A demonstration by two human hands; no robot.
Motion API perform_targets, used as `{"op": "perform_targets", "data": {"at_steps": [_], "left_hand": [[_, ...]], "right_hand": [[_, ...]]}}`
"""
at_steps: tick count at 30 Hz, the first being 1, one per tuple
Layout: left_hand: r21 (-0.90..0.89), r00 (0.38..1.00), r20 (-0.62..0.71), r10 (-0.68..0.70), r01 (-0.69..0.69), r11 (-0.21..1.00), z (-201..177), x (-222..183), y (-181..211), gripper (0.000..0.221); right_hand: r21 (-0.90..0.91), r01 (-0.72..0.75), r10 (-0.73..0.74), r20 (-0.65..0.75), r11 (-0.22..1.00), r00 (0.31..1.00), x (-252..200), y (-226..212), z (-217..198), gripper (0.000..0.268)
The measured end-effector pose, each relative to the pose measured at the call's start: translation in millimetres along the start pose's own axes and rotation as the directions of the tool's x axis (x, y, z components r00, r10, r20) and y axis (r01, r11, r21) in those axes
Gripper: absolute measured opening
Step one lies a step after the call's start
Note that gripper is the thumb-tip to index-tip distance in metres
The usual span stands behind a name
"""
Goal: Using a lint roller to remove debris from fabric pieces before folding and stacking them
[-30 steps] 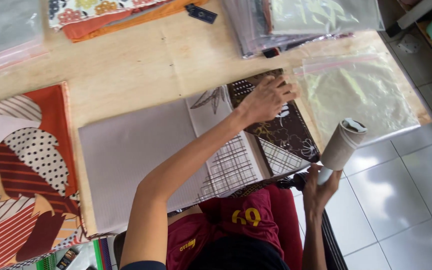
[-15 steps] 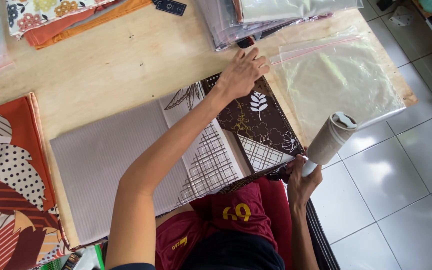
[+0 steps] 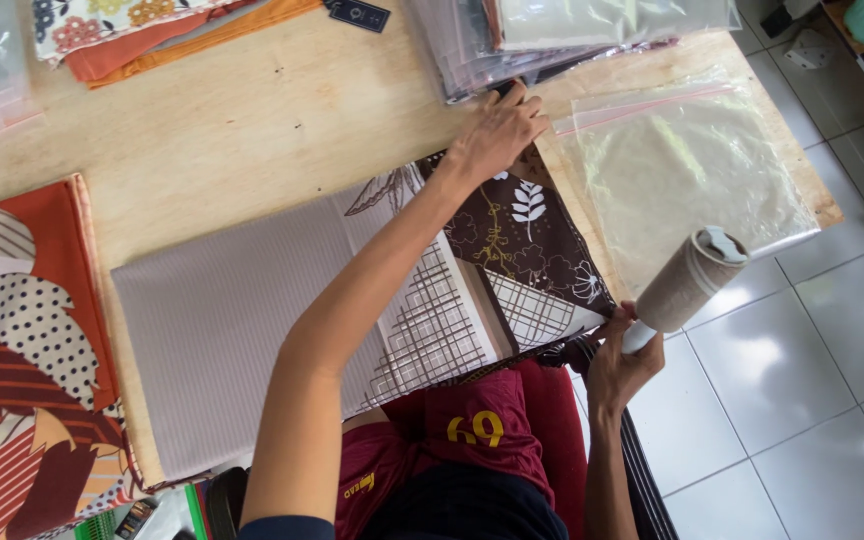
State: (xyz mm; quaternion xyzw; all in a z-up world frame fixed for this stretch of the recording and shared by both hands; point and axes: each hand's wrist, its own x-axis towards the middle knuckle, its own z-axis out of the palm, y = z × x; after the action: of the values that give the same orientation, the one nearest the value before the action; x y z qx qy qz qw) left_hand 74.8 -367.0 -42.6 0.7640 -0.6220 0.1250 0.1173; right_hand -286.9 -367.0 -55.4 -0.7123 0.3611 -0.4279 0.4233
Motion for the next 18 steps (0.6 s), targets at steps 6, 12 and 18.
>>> {"op": "perform_targets", "data": {"at_steps": [6,12,18], "left_hand": [[0.109,0.991,-0.136,-0.011,0.025,0.994,7.7,-9.5,1.2,0.042],[-0.054,0.929,-0.327,-0.174,0.166,0.985,-40.6,-74.6,20.0,0.04],[-0.105,0.87,-0.139,-0.472,0.461,0.881,-105.4,-184.3,14.5,0.053]], "right_hand": [[0.051,-0.062,0.063,-0.013,0.997,0.998,-1.0,-7.6,-1.4,0.003],[0.001,-0.068,0.067,0.104,0.998,0.992,-9.0,-84.0,-5.1,0.024],[0.106,-0.114,0.061,0.412,0.988,0.909,-10.5,-105.8,19.8,0.022]]}}
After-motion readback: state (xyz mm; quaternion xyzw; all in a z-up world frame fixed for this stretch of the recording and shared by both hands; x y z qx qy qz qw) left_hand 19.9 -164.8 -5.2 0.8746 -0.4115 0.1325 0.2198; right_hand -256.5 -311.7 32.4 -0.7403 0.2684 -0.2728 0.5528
